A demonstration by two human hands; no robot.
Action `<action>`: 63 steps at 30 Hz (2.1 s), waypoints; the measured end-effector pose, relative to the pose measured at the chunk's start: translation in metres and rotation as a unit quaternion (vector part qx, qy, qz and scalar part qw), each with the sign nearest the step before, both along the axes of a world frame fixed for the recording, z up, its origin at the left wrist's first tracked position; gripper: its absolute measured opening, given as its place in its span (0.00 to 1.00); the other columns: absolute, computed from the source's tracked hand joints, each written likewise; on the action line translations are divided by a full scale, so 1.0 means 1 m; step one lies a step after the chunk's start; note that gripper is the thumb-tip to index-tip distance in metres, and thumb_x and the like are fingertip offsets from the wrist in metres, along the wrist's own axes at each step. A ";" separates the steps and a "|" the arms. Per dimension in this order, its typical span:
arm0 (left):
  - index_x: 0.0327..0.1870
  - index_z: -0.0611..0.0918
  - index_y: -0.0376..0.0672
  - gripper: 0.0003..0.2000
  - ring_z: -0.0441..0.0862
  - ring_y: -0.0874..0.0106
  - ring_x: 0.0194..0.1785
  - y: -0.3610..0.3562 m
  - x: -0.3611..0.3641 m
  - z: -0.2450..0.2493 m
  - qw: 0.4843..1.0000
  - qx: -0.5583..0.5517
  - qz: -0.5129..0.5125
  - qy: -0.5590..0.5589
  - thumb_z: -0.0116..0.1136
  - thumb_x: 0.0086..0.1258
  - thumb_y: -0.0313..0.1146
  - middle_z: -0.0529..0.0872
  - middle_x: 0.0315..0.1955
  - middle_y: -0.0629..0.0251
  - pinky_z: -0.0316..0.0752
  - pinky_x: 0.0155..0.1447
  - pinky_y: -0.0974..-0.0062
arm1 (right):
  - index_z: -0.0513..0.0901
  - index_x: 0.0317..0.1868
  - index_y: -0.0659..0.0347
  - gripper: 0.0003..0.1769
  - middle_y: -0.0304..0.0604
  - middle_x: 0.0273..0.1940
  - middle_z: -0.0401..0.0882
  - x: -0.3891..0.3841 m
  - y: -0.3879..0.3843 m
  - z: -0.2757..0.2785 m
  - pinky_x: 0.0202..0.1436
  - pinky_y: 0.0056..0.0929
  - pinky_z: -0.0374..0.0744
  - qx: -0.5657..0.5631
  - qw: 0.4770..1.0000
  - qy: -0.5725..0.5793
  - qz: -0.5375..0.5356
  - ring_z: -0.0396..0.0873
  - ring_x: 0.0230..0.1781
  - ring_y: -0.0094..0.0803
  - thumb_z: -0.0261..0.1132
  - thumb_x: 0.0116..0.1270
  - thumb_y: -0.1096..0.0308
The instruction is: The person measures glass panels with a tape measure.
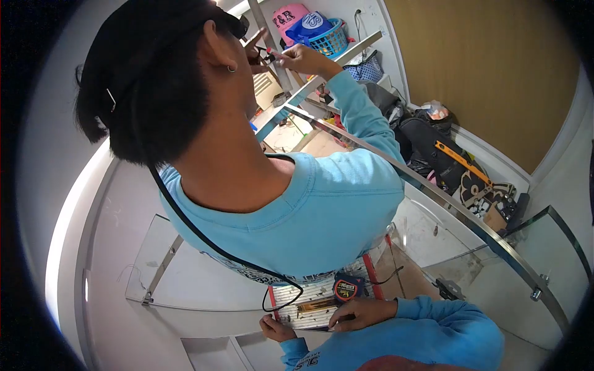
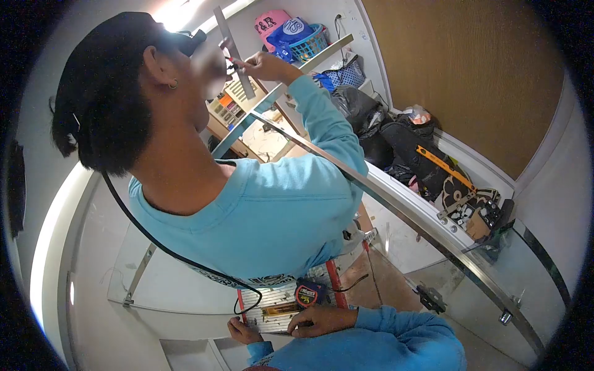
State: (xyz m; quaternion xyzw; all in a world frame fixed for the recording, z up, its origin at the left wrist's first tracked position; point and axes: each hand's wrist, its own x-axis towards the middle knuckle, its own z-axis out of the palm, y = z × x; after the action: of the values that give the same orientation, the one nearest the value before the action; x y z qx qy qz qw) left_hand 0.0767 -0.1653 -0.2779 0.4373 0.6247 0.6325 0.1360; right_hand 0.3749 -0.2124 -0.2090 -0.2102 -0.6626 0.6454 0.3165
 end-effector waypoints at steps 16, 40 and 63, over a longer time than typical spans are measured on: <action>0.27 0.69 0.41 0.17 0.56 0.83 0.25 0.000 0.008 0.009 1.000 0.012 -0.015 -0.014 0.46 0.76 0.42 0.63 0.20 0.75 0.52 0.26 0.79 | 0.80 0.50 0.61 0.23 0.44 0.42 0.82 0.001 0.000 0.007 0.46 0.33 0.76 0.000 1.000 -0.019 0.000 0.80 0.40 0.33 0.56 0.70 0.50; 0.27 0.70 0.38 0.18 0.59 0.81 0.26 -0.002 0.000 0.005 0.999 -0.021 0.020 0.027 0.46 0.75 0.43 0.67 0.21 0.72 0.56 0.28 0.80 | 0.80 0.50 0.62 0.21 0.44 0.41 0.82 -0.003 0.001 -0.002 0.42 0.31 0.76 0.010 1.000 -0.006 -0.007 0.79 0.38 0.31 0.58 0.70 0.52; 0.28 0.71 0.39 0.17 0.58 0.83 0.25 -0.001 0.003 0.007 1.000 -0.003 -0.002 0.006 0.47 0.75 0.42 0.65 0.21 0.74 0.53 0.26 0.81 | 0.80 0.50 0.62 0.21 0.44 0.42 0.82 -0.005 0.002 -0.004 0.44 0.33 0.77 0.022 1.000 0.002 -0.010 0.80 0.40 0.33 0.59 0.69 0.52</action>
State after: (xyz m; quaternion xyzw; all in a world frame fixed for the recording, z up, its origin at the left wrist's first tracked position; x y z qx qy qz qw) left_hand 0.0800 -0.1663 -0.2708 0.4420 0.6265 0.6275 0.1351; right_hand 0.3704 -0.2102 -0.2134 -0.2087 -0.6737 0.6280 0.3289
